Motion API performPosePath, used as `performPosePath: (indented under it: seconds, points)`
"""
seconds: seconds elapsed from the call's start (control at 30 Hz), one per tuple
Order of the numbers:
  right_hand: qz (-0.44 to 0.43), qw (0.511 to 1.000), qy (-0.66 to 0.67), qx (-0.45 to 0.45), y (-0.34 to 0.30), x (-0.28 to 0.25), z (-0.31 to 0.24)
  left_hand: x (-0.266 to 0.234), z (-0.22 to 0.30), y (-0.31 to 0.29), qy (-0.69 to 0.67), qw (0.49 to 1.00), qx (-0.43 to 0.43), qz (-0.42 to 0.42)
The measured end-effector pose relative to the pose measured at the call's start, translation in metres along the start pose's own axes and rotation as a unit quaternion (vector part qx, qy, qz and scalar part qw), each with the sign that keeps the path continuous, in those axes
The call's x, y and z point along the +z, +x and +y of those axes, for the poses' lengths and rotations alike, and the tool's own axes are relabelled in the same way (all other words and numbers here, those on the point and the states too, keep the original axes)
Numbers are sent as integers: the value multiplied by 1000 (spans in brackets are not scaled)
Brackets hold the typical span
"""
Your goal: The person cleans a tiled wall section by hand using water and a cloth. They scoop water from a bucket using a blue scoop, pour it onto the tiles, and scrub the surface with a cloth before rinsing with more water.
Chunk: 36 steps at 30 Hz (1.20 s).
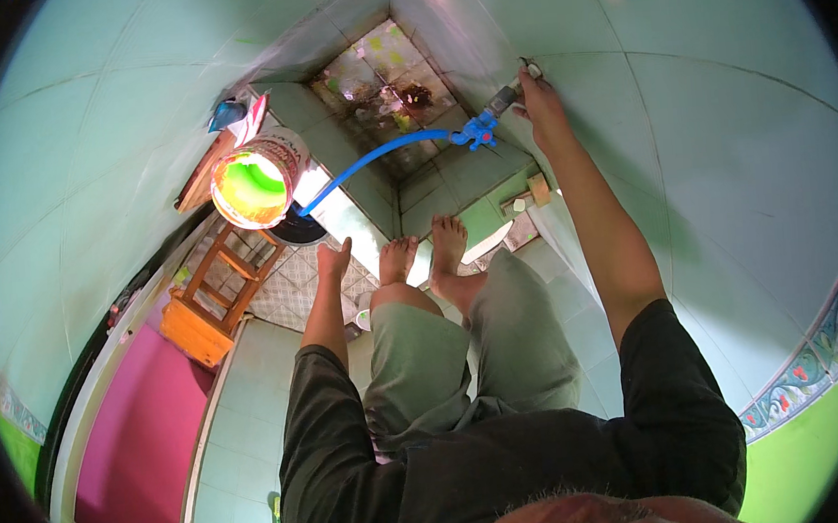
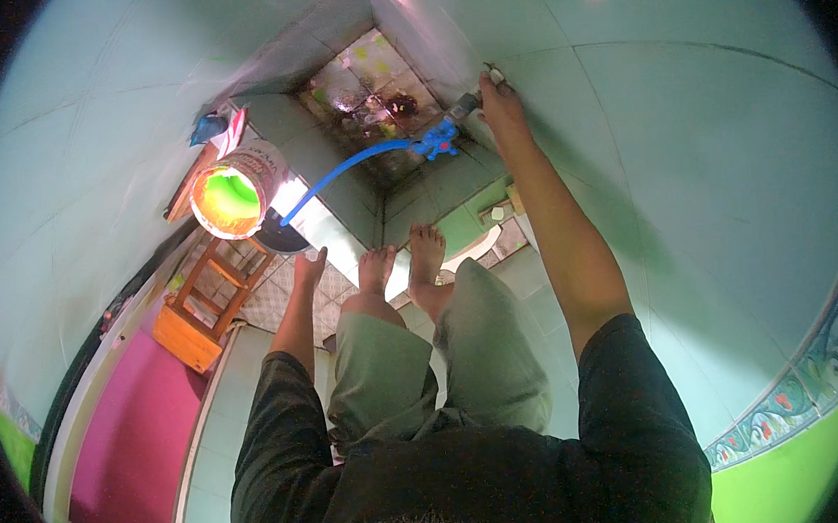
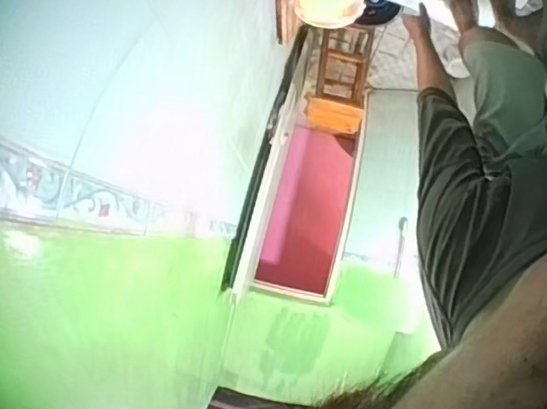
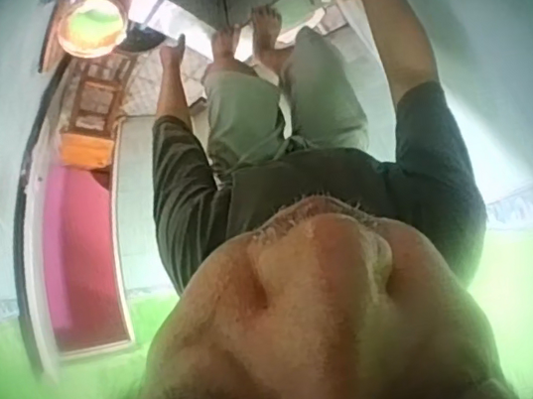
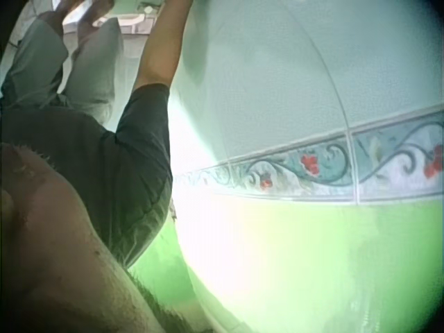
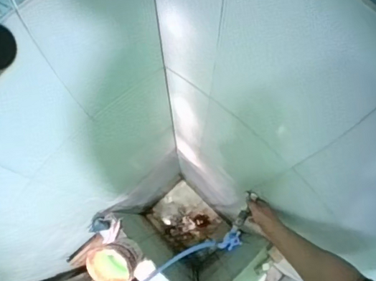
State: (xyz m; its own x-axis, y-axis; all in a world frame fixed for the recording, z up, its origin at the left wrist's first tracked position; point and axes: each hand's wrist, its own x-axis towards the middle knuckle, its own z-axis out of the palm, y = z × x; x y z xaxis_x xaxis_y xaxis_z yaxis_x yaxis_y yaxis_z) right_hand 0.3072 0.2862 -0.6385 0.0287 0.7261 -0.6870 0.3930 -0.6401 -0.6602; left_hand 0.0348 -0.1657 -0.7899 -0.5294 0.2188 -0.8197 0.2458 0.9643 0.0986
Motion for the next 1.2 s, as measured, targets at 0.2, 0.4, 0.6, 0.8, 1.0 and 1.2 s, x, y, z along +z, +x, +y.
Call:
performPosePath:
  seconds: [0.2,0.4,0.6,0.8,1.0,1.2]
  points:
    - [27,992,116,-39,3,9,12,30,-12,36,-35,999,-17,15]
    - [66,985,128,-92,2,11,17,37,8,62,-58,998,4,-3]
    - [40,992,69,-99,4,7,16,72,18,94,-52,993,-95,47]
    - [54,995,22,-80,8,10,16,78,41,103,11,970,-199,137]
    - [26,997,-14,-69,10,6,11,81,41,108,6,963,-217,161]
    - [34,989,-71,-129,19,-1,20,77,50,94,-16,974,-175,145]
